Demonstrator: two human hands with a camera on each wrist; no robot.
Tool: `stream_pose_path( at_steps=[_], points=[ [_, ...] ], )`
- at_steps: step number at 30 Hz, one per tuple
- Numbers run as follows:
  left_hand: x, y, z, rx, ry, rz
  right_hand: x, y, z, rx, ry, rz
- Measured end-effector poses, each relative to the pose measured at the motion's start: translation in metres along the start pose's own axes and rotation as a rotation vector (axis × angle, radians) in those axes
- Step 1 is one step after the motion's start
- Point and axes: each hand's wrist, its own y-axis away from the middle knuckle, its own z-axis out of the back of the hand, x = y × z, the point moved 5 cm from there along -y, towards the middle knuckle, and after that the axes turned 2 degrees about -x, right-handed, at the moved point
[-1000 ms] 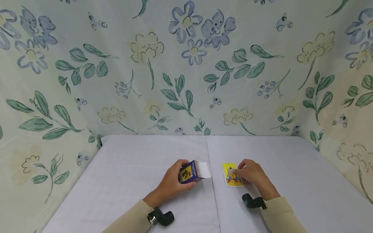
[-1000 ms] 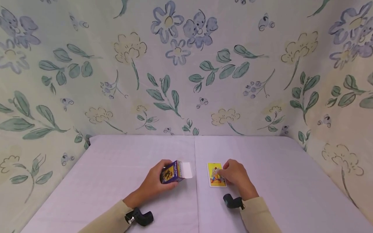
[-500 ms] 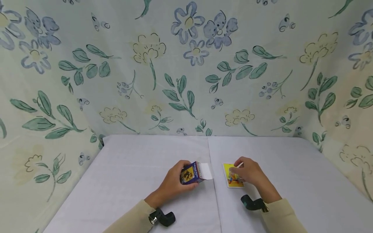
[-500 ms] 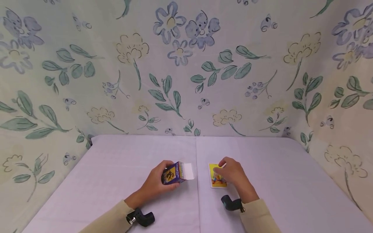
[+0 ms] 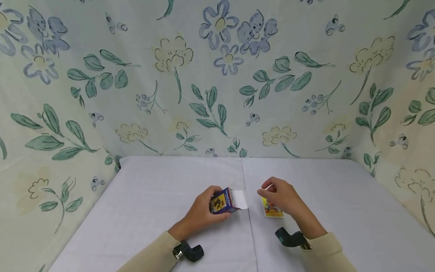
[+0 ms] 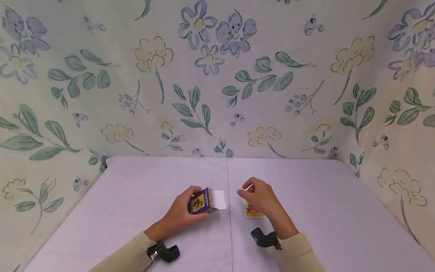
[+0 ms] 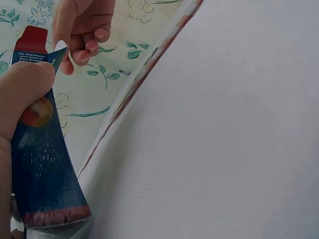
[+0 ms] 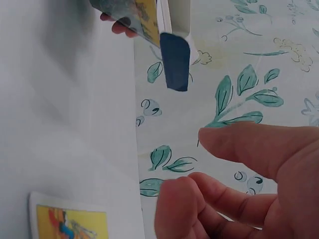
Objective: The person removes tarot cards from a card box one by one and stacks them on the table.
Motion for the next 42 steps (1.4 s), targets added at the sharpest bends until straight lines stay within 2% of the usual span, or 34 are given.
stream_pose_path(
  at_steps=[11,18,25,34,42],
  points=[
    [0.0,-0.001,-0.001,0.015,0.02,0.04,0.022,0.011,-0.009,0.006,-0.106,0.078],
    [-0.001,-0.002,-0.001,0.034,0.021,0.008,0.034,0.016,-0.017,-0.01,-0.149,0.152],
    [-0.001,0.0,-0.002,0.041,0.037,0.02,0.042,0.02,-0.025,-0.029,-0.192,0.232],
    [-0.001,-0.001,-0.001,0.049,0.055,-0.002,0.039,0.017,-0.035,-0.006,-0.165,0.2],
    [0.0,-0.001,-0.003,0.057,0.081,0.001,0.034,0.018,-0.045,0.057,-0.133,0.155]
  ],
)
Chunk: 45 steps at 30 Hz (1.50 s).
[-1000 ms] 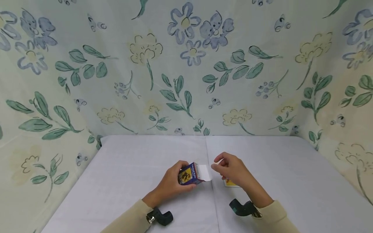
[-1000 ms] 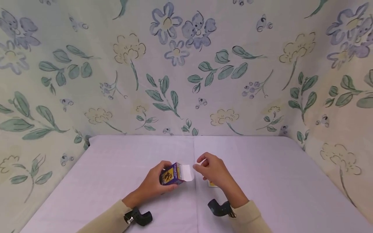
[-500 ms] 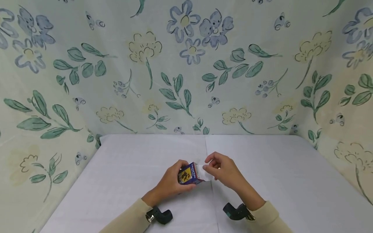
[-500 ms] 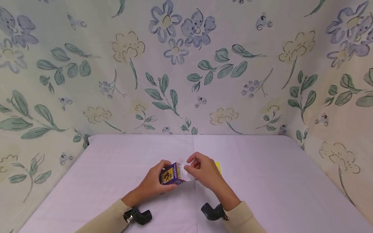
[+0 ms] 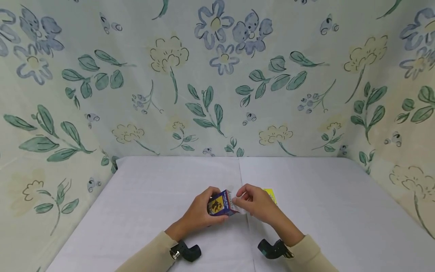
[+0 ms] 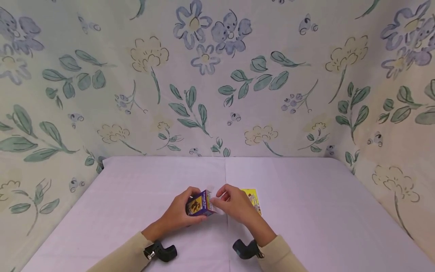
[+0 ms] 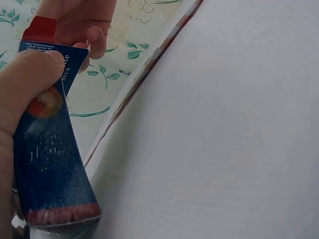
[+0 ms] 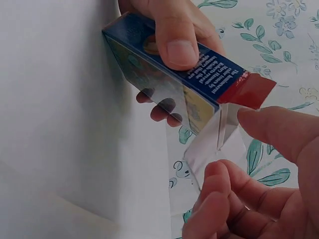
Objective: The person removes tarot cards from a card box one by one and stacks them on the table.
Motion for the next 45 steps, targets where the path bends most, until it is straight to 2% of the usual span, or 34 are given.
stream_pose_path(
  at_steps=[5,21,26,36,45],
  points=[
    [0.0,0.0,-0.001,0.008,0.012,0.017,-0.002,0.001,-0.005,0.018,0.008,-0.012],
    [-0.002,-0.001,0.0,0.004,-0.015,-0.002,-0.003,0.0,-0.002,0.022,0.025,-0.023],
    [-0.003,-0.003,0.0,0.0,-0.029,-0.017,-0.002,-0.001,0.0,0.013,0.001,-0.013],
    [-0.002,-0.001,-0.001,-0.004,-0.036,0.022,0.001,0.0,0.002,0.006,-0.073,-0.03],
    [-0.001,0.0,0.001,-0.006,-0.045,0.019,0.004,0.001,0.005,0.014,-0.116,-0.036]
  ],
)
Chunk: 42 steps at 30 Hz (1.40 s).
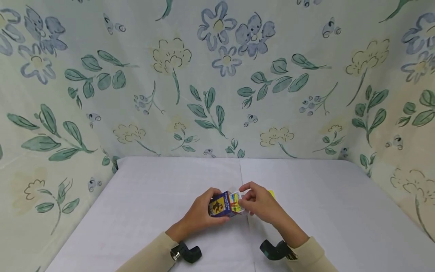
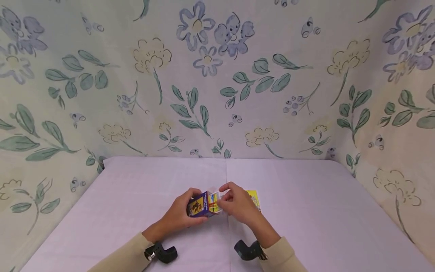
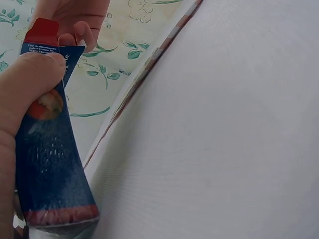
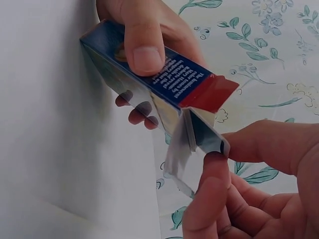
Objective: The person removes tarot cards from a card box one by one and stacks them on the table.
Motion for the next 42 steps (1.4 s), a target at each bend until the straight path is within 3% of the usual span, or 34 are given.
stream_pose_path(
  at_steps=[7,18,42],
  points=[
    [0.002,0.002,-0.002,-0.005,0.002,0.016,0.002,0.0,0.01,-0.009,0.009,0.012],
    [0.002,0.002,0.0,-0.013,0.001,0.041,0.003,-0.003,0.023,0.045,0.026,0.038],
    [-0.001,0.0,0.001,-0.031,-0.04,0.06,0.0,-0.002,0.044,-0.015,0.004,-0.068]
  ],
)
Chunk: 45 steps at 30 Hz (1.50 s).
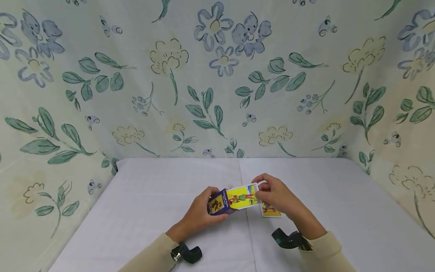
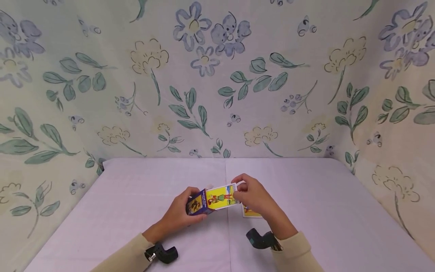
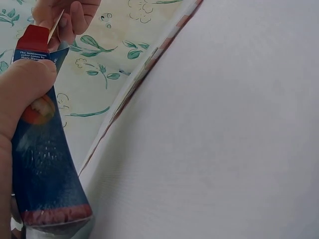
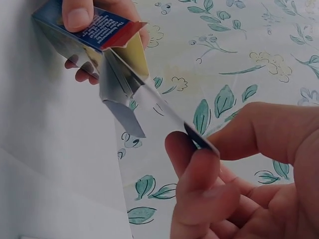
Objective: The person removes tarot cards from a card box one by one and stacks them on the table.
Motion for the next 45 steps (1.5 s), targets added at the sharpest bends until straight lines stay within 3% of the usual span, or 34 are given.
stream_pose_path(
  at_steps=[12,26,37,45],
  points=[
    [0.0011,0.002,-0.0003,-0.021,-0.005,0.017,-0.0017,0.0008,0.0033,0.027,0.0,0.009],
    [0.0013,0.0007,0.0015,-0.041,-0.009,-0.016,-0.0053,-0.0012,0.0023,0.048,0.002,-0.015],
    [0.0043,0.0012,0.0023,-0.085,-0.034,-0.01,-0.0055,0.0006,0.0001,0.12,0.015,-0.048],
    [0.0044,0.0,0.0035,-0.104,-0.056,-0.015,-0.0031,0.0021,0.0041,0.099,-0.005,-0.011]
  ],
)
